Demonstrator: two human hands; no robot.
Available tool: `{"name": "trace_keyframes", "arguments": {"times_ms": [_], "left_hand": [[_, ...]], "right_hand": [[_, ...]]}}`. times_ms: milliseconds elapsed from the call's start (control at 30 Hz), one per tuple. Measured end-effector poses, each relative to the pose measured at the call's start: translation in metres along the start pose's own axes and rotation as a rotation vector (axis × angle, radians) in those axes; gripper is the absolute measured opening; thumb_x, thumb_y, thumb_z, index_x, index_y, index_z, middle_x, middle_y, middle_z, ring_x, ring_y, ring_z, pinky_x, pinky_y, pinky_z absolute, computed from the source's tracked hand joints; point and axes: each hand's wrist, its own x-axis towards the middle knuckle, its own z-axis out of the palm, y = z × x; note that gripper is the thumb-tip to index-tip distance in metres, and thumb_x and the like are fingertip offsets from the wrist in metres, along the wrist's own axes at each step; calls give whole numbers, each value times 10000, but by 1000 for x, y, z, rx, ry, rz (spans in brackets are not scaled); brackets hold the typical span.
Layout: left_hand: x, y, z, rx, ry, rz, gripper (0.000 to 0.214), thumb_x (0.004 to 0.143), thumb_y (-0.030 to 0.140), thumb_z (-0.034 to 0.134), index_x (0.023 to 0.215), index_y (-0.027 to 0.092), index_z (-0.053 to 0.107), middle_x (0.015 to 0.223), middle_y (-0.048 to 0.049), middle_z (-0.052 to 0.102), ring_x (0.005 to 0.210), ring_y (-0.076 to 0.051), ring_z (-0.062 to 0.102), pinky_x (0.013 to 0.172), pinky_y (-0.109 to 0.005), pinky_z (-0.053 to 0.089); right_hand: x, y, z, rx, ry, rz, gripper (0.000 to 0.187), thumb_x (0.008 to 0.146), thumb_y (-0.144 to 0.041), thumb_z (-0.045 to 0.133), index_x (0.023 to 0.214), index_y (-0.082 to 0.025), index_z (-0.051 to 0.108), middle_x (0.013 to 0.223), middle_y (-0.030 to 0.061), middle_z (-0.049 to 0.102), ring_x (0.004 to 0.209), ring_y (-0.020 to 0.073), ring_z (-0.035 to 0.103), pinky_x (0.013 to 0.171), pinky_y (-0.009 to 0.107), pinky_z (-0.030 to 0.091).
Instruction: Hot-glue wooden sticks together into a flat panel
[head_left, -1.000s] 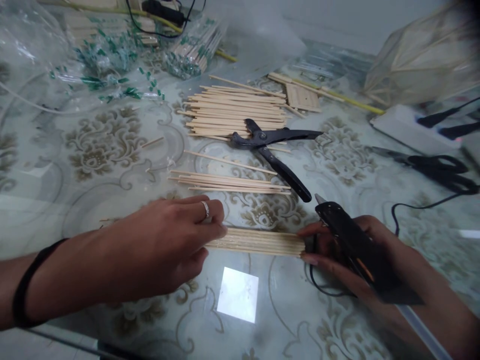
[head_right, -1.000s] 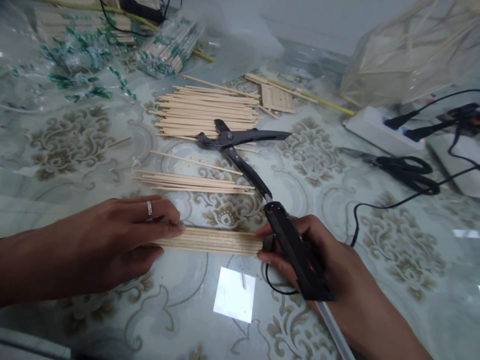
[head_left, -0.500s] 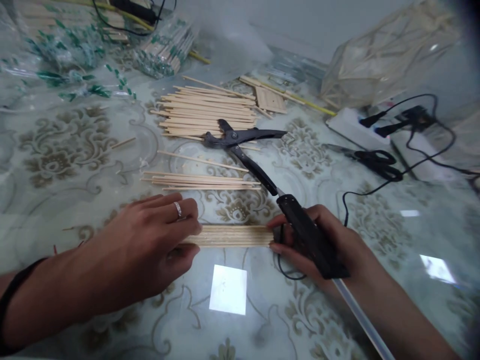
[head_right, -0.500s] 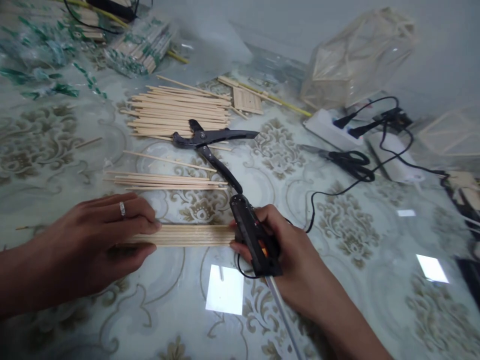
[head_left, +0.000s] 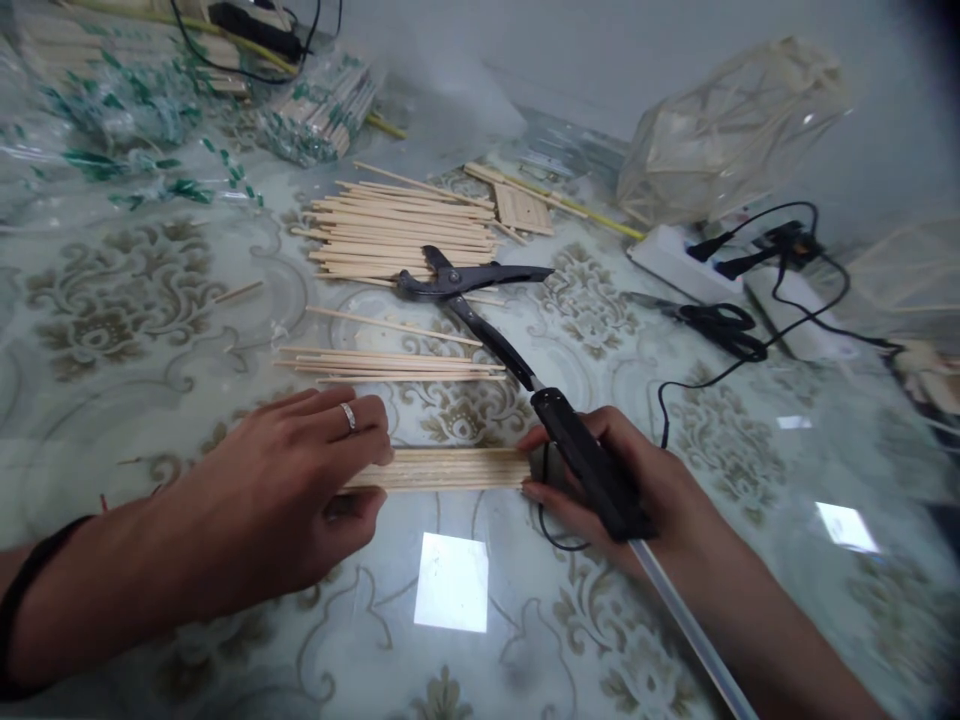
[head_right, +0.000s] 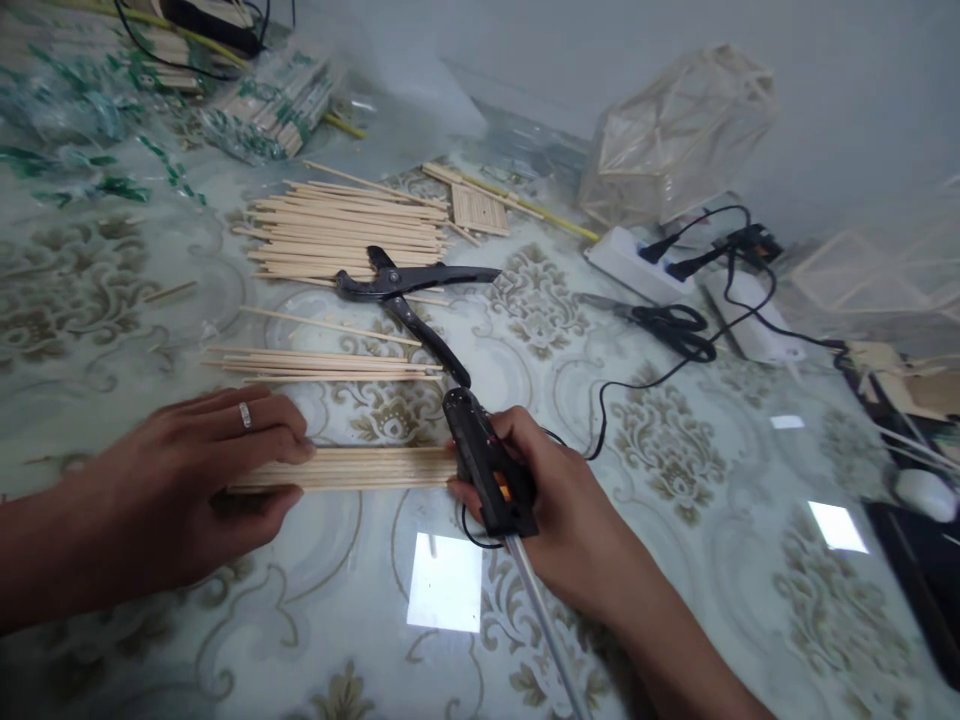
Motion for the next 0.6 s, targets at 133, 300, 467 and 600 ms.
{"name": "trace_keyframes", "arguments": {"times_ms": [133,300,467,600], "left_hand": [[-1,0,-3,24,-7,19,105,990,136,558,989,212,631,1013,-47,741,955,-259,714,902,-448,586],[0,-1,-3,55,6,44,88,962,132,588,940,193,647,994,-51,724,919,-246,718,886,-419,592],[1,-3,-2,85,41,74,73,920,131,629,935,185,675,991,-63,731,912,-257,726,856,-412,588],[0,-6,-2,102,44,86,68,906,143,659,940,200,670,1008,-65,735,943,-262,727,862,-404,589]], "right_hand": [[1,2,-1,-13,-29,-12,277,977,-383,824,1067,-274,586,1171,83,851,799,204,789,691,313,638],[3,-9,2,-85,-24,-22,274,961,-379,811,1057,-266,581,948,12,801,638,158,669,588,275,537],[3,-27,1,-112,-45,-8,297,945,-404,819,1070,-268,586,882,-6,739,691,184,662,630,297,535],[-2,-27,-7,-164,-114,-2,356,915,-437,855,1141,-255,648,865,-4,753,646,185,653,593,305,531]]}}
